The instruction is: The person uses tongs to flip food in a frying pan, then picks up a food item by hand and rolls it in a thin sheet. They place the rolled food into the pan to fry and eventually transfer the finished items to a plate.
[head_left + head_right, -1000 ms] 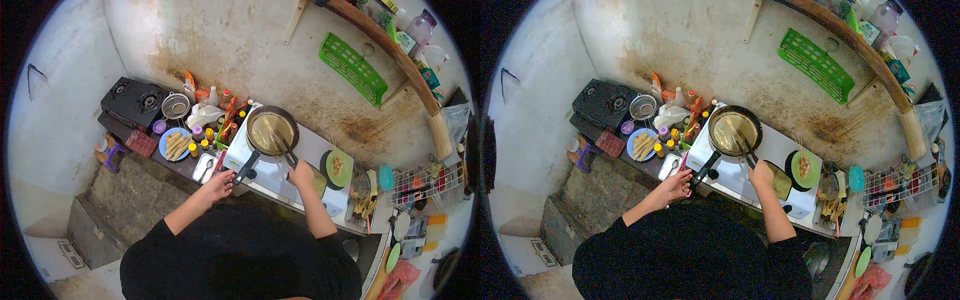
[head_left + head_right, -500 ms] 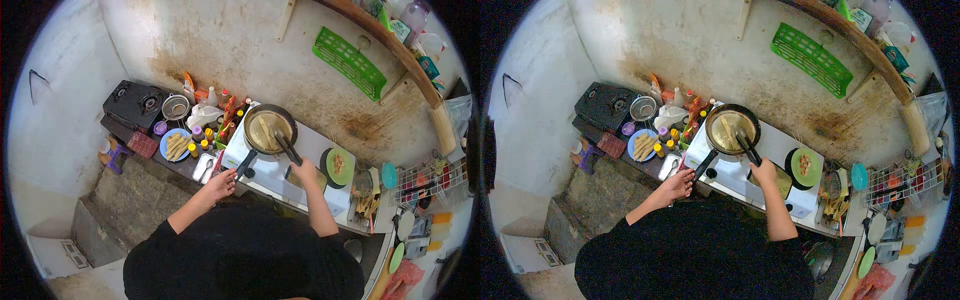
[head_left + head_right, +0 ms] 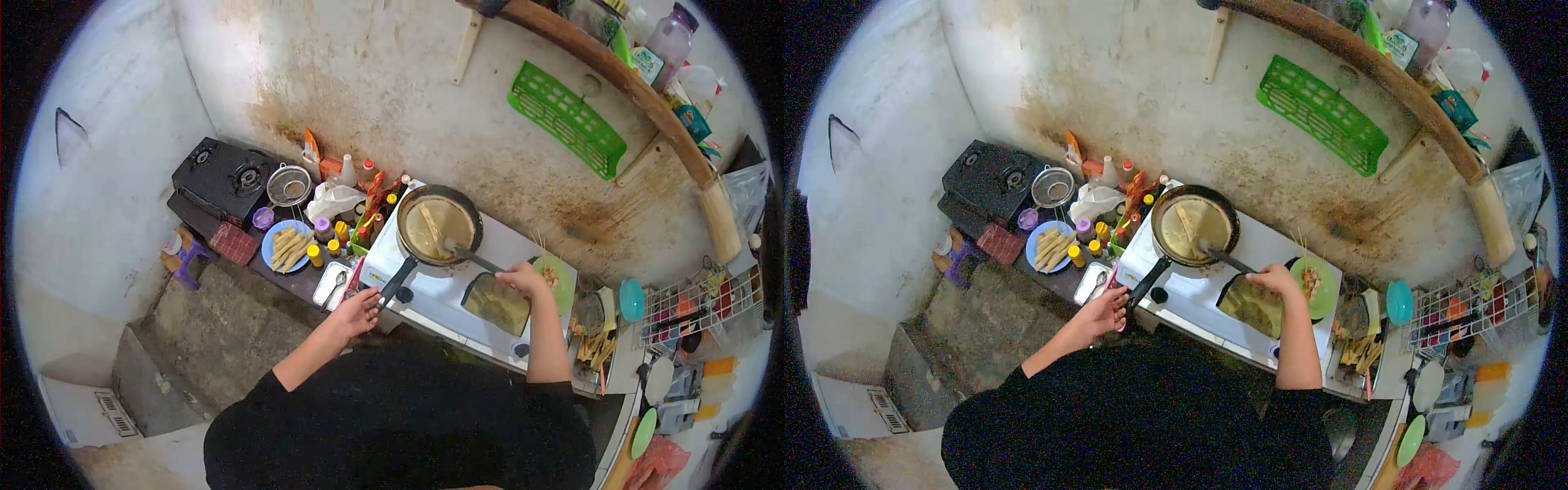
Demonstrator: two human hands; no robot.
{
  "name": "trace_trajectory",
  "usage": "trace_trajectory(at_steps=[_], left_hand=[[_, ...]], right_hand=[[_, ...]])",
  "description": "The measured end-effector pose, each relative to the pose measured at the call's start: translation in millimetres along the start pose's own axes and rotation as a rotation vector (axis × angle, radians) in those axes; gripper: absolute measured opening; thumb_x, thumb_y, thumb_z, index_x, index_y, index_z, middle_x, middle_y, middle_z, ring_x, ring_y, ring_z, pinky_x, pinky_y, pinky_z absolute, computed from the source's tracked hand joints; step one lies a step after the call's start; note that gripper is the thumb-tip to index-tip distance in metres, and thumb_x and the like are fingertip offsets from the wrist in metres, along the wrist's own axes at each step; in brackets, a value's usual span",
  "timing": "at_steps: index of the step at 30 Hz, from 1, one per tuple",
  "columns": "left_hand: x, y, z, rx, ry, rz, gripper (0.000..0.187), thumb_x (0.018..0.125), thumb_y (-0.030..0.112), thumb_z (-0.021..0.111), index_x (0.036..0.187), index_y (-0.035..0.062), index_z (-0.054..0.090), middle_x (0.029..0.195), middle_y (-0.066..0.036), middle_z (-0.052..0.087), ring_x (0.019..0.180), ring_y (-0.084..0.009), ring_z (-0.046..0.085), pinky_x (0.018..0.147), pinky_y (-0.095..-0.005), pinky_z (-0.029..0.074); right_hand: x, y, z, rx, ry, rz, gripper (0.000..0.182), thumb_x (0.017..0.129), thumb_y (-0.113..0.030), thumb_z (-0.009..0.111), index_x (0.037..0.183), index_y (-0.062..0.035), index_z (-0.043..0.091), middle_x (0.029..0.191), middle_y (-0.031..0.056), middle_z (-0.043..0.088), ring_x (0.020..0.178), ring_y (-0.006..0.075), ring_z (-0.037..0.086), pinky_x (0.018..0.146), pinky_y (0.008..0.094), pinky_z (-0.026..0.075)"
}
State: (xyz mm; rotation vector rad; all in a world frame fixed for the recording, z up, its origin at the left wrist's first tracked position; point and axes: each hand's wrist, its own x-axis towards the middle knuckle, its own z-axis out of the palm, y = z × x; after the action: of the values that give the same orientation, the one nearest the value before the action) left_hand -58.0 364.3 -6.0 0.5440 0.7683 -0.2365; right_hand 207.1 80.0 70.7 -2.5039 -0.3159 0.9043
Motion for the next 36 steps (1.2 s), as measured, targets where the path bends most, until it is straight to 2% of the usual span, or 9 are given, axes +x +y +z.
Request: trace_trajectory(at_steps=[5,8,12,13,16,23,27,33,36], left_hand=[[2.4,-7.4,-3.1,-0.049,0.026,-0.018,0.014,0.075,0.030,0.061,0.078,0.0175,0.054,0.073,0.008,0.053,0.060,-0.0086,0.045,0.058,-0.0253,0.037],[6.5,-10.4,-1.6,-0.040,-0.019,-0.048,0.015,0.075,0.030,0.060,0.080,0.0177,0.054,0.073,0.009,0.054,0.062,-0.0085,0.044,0.058,-0.0251,0.037],[1.0,-9.5,0.9,-0.076,-0.013,-0.027,0.014,0.077,0.027,0.059,0.088,0.0176,0.056,0.078,0.006,0.055,0.058,-0.0107,0.048,0.053,-0.0257,0.041],[5.5,-9.6,-2.8,-0.091,-0.008,-0.050,0.015,0.077,0.025,0.059,0.088,0.0164,0.056,0.077,0.005,0.056,0.058,-0.0110,0.049,0.054,-0.0259,0.042],[4.4,-12.9,-4.9,-0.040,0.028,-0.016,0.016,0.075,0.030,0.061,0.082,0.0159,0.057,0.076,0.008,0.055,0.061,-0.0085,0.046,0.056,-0.0251,0.038],[9.8,-21.7,-7.2,-0.020,0.022,-0.046,0.014,0.075,0.030,0.061,0.078,0.0174,0.056,0.074,0.010,0.053,0.062,-0.0079,0.045,0.059,-0.0259,0.038],[5.3,-22.6,3.0,0.007,-0.019,-0.058,0.015,0.074,0.031,0.061,0.075,0.0180,0.054,0.073,0.010,0.052,0.063,-0.0082,0.045,0.060,-0.0257,0.038],[3.6,-17.9,8.0,0.025,-0.011,-0.011,0.016,0.074,0.030,0.061,0.078,0.0171,0.053,0.073,0.009,0.053,0.061,-0.0093,0.046,0.058,-0.0260,0.038],[3.0,-15.5,5.0,-0.002,-0.028,0.031,0.015,0.074,0.029,0.061,0.079,0.0170,0.053,0.073,0.009,0.054,0.059,-0.0099,0.046,0.058,-0.0263,0.039]], right_hand=[[6.4,-2.0,14.9,0.119,-0.056,0.002,0.032,0.067,-0.031,0.068,0.077,-0.0018,0.059,0.055,0.0017,0.050,0.038,0.0091,0.036,0.034,0.0239,0.025],[23.0,19.5,37.0,0.226,-0.059,-0.012,0.035,0.066,-0.039,0.067,0.069,-0.0056,0.058,0.056,0.0002,0.051,0.038,0.0089,0.039,0.033,0.0247,0.026],[22.5,29.3,49.6,-0.031,0.283,-0.301,0.040,0.063,-0.036,0.068,0.077,-0.0009,0.058,0.070,0.0096,0.059,0.060,0.0221,0.057,0.051,0.0350,0.042],[-0.3,7.9,44.5,-0.186,0.337,-0.206,0.042,0.062,-0.034,0.068,0.083,-0.0002,0.055,0.078,0.0139,0.060,0.075,0.0284,0.058,0.064,0.0387,0.045],[-33.3,-21.7,47.5,-0.520,0.479,-0.224,0.044,0.063,-0.034,0.068,0.087,-0.0014,0.052,0.078,0.0132,0.059,0.075,0.0301,0.058,0.066,0.0402,0.046],[-38.2,-10.0,88.8,-0.981,0.813,-0.363,0.017,0.070,-0.011,0.051,0.087,-0.0053,0.052,0.073,0.0054,0.054,0.056,0.0183,0.059,0.043,0.0295,0.047],[-40.3,-10.1,96.4,-0.946,0.816,-0.339,0.021,0.070,-0.016,0.056,0.087,-0.0053,0.052,0.073,0.0049,0.053,0.058,0.0196,0.059,0.046,0.0311,0.048],[-47.2,-11.3,60.7,-0.429,0.400,-0.124,0.047,0.063,-0.037,0.067,0.090,-0.0015,0.053,0.085,0.0154,0.058,0.078,0.0306,0.059,0.066,0.0384,0.047],[-34.9,3.5,34.8,-0.283,0.367,-0.125,0.054,0.059,-0.041,0.068,0.092,-0.0007,0.055,0.093,0.0172,0.058,0.082,0.0312,0.057,0.071,0.0383,0.045]])
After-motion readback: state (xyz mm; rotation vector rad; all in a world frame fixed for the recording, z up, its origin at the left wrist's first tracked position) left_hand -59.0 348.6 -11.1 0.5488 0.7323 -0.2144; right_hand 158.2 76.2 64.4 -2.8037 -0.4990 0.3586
